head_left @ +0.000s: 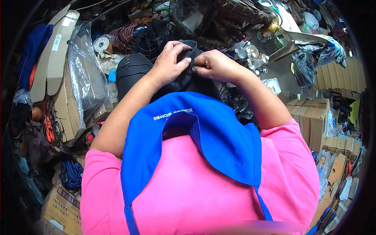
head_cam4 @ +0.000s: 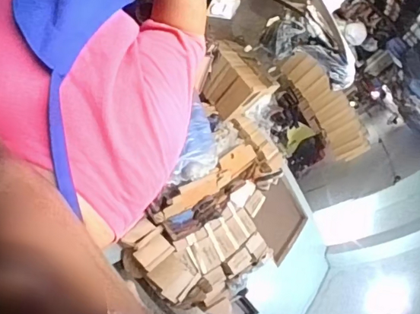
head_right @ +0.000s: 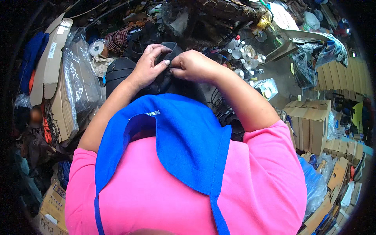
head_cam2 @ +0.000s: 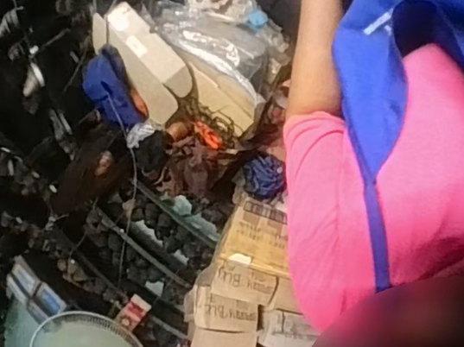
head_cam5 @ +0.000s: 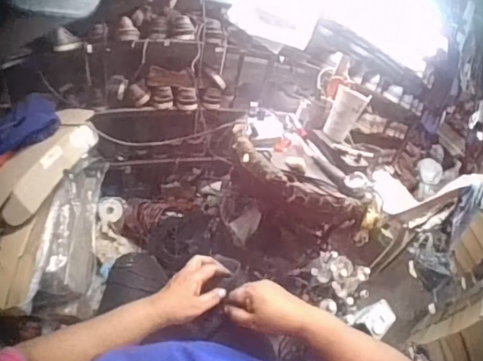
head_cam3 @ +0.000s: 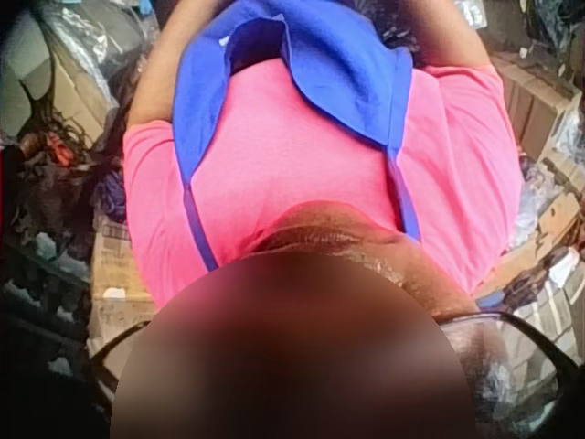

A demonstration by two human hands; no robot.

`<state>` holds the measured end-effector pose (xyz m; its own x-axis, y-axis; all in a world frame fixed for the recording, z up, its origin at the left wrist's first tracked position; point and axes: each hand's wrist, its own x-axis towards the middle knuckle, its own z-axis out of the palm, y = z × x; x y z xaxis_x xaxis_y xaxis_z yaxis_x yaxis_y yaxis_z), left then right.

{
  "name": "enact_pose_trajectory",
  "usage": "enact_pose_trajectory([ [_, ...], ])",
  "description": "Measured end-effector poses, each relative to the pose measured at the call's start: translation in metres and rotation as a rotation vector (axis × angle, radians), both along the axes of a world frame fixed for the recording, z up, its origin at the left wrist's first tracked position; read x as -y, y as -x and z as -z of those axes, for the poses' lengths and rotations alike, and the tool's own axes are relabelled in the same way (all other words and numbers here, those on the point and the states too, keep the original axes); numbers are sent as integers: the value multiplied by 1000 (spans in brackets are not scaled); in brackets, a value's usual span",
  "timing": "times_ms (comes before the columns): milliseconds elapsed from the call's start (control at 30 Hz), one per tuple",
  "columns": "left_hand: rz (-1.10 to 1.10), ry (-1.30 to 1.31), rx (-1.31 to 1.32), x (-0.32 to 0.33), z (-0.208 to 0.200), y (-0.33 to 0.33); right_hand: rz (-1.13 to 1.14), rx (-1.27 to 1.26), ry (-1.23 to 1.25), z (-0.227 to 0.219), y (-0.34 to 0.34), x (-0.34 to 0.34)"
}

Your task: The recorder is stitching the upper part of a black shoe using a long black thread and a needle.

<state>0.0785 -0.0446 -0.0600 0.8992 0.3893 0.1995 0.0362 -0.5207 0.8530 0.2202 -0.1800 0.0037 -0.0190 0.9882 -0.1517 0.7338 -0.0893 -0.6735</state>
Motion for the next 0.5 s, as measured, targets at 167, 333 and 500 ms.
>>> enact_pose_trajectory([
  [167,-30,42,-51,-5,-5,1,274,-373,54,-33,-11,34],
  [333,192,144,-190,-31,-19,-11,152,-31,-283,-16,-10,29],
  [500,277,348,-189,-39,-27,-15,117,71,-215,-12,-6,17],
])
